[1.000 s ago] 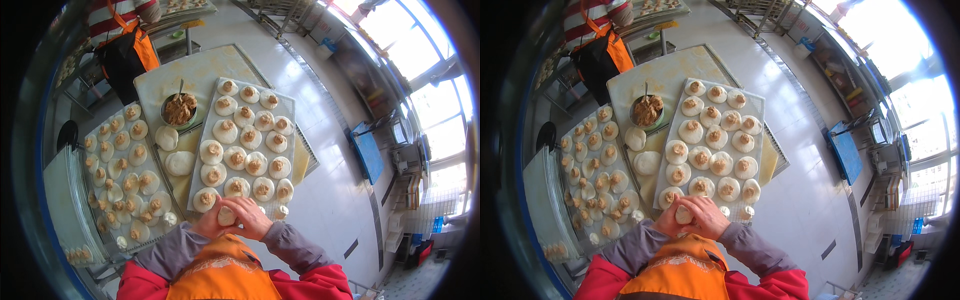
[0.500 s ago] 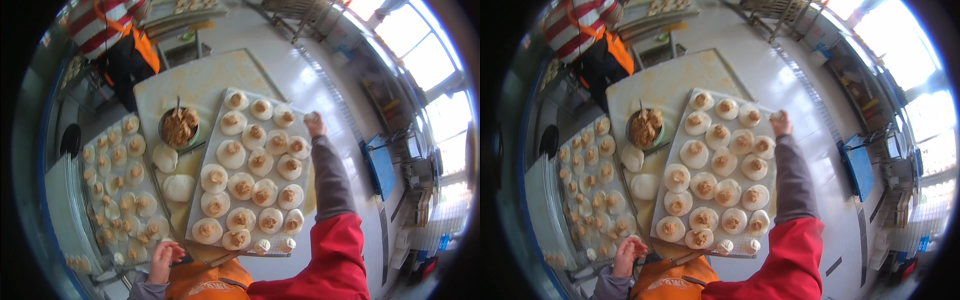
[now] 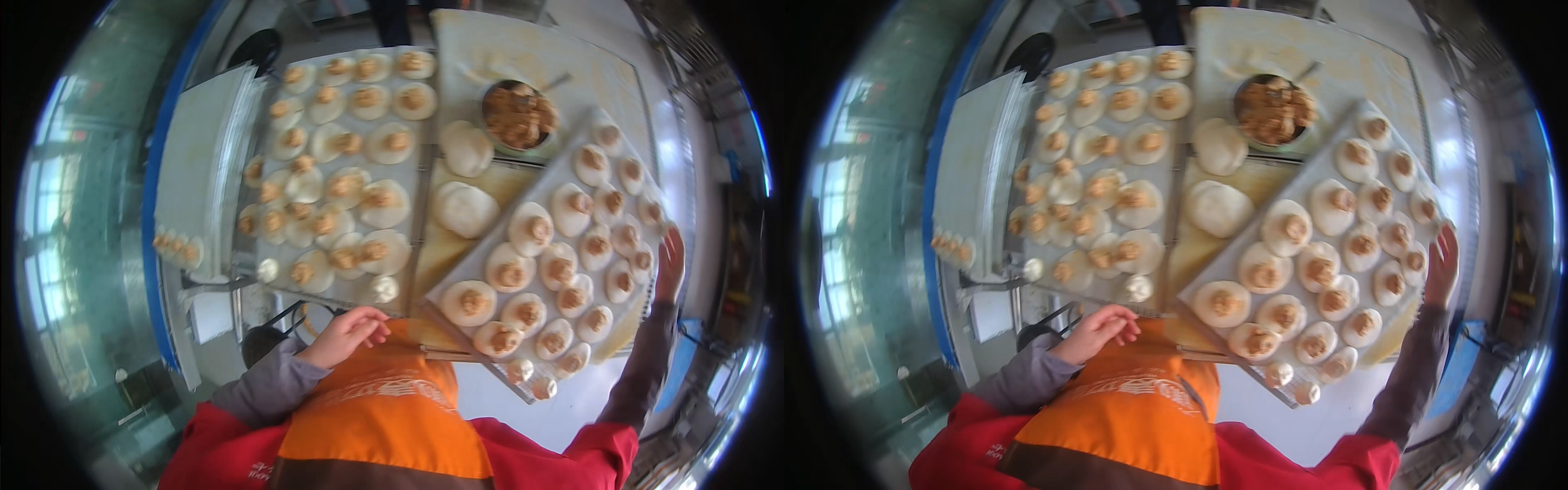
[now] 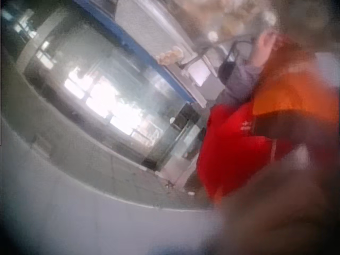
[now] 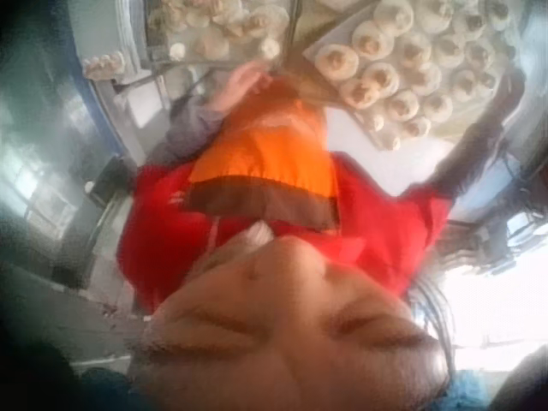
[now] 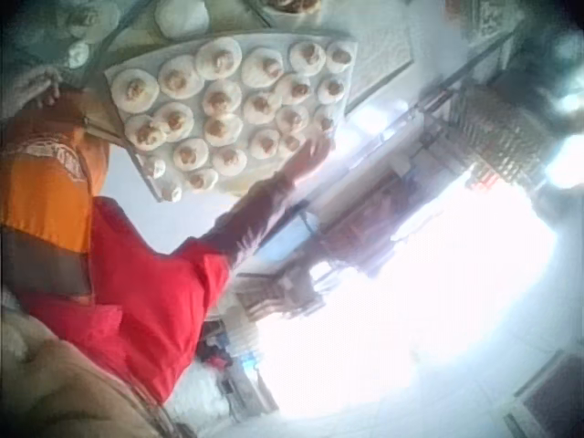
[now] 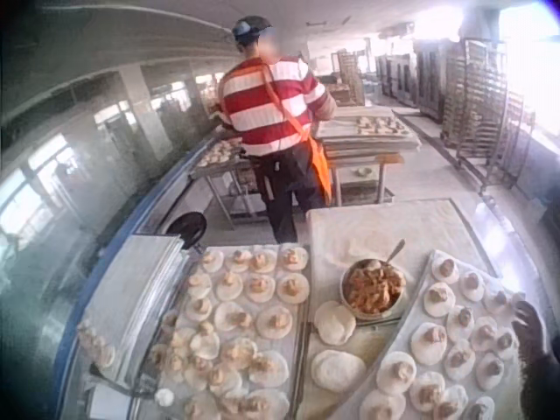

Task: The person repeatedly picks dough discs from a conveyor, places filling on them, and folds them into buns, arranging the finished buns on metal trays. The person works continuously along the line, handling dough and filling by hand.

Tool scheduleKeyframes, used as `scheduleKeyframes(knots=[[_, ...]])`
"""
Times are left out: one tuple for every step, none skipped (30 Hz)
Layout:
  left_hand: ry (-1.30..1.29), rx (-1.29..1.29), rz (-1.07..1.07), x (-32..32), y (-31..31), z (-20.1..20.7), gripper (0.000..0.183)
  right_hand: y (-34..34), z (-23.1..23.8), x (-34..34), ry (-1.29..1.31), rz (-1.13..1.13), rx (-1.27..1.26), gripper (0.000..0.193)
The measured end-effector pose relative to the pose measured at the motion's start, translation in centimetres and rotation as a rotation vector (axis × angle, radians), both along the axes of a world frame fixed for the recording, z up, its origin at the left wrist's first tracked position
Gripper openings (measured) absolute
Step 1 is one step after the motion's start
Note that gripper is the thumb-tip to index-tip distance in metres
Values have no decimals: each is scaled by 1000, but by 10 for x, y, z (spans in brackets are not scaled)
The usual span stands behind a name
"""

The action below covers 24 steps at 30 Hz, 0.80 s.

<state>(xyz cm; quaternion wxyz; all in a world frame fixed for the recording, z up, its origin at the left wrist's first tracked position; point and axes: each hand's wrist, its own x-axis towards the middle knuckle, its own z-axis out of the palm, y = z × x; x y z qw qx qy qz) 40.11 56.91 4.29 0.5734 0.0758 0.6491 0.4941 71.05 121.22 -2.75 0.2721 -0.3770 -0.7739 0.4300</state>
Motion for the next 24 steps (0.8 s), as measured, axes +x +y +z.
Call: scheduleKeyframes(knots=[[-3, -11, -36, -4, -9, -2, 23, -49, 22, -17, -21, 55, 18, 49], [-8, -29, -20, -9, -19, -4, 23, -101, 44, -37, 0, 74, -237, 48], [-15, -81, 2, -13, -29, -6, 23, -152, 64, -57, 44, 73, -485, 48], [18, -94, 29, -20, -39, -10, 21, -213, 79, -73, -93, 240, -201, 48], [52, -111, 62, -28, -50, -14, 20, -263, 92, -93, -173, 348, -342, 44], [137, -113, 72, -38, -60, -18, 19, -315, 104, -109, -287, 492, -115, 41], [225, -105, 89, -49, -68, -24, 19, -359, 108, -127, -297, 571, -320, 37], [264, -162, 98, -60, -76, -29, 21, -397, 106, -148, -260, 744, -408, 35], [527, -106, 66, -70, -86, -32, 23, -430, 102, -168, -229, 830, -459, 30], [739, -120, 29, -82, -94, -36, 26, -461, 97, -183, -210, 820, -606, 29], [969, -120, 0, -93, -100, -40, 29, -486, 91, -198, -305, 827, -581, 31], [1074, -125, -27, -105, -106, -43, 40, -508, 86, -209, -175, 808, -559, 33], [1082, -154, -97, -114, -109, -47, 42, -526, 80, -219, -143, 788, -546, 32], [1121, -154, -150, -121, -108, -52, 44, -541, 73, -230, -148, 760, -543, 31], [1161, -151, -201, -128, -108, -55, 46, -553, 66, -241, -169, 732, -543, 30], [1039, -220, -254, -132, -107, -59, 53, -564, 59, -252, -179, 748, -492, 30], [993, -244, -250, -137, -105, -61, 54, -572, 53, -262, -206, 763, -446, 30], [940, -272, -251, -144, -104, -64, 54, -578, 48, -273, -237, 781, -414, 30], [826, -337, -289, -149, -103, -65, 55, -583, 44, -282, -302, 781, -402, 34], [760, -305, -269, -154, -103, -67, 53, -587, 40, -292, -373, 780, -404, 37], [635, -304, -286, -157, -103, -68, 50, -591, 37, -301, -452, 773, -387, 41], [568, -271, -247, -159, -105, -70, 48, -596, 34, -310, -423, 753, -203, 43], [720, -201, -295, -158, -106, -72, 46, -601, 31, -319, -397, 726, -2, 46], [935, -96, -277, -155, -109, -73, 43, -605, 28, -329, -355, 705, 201, 48]])
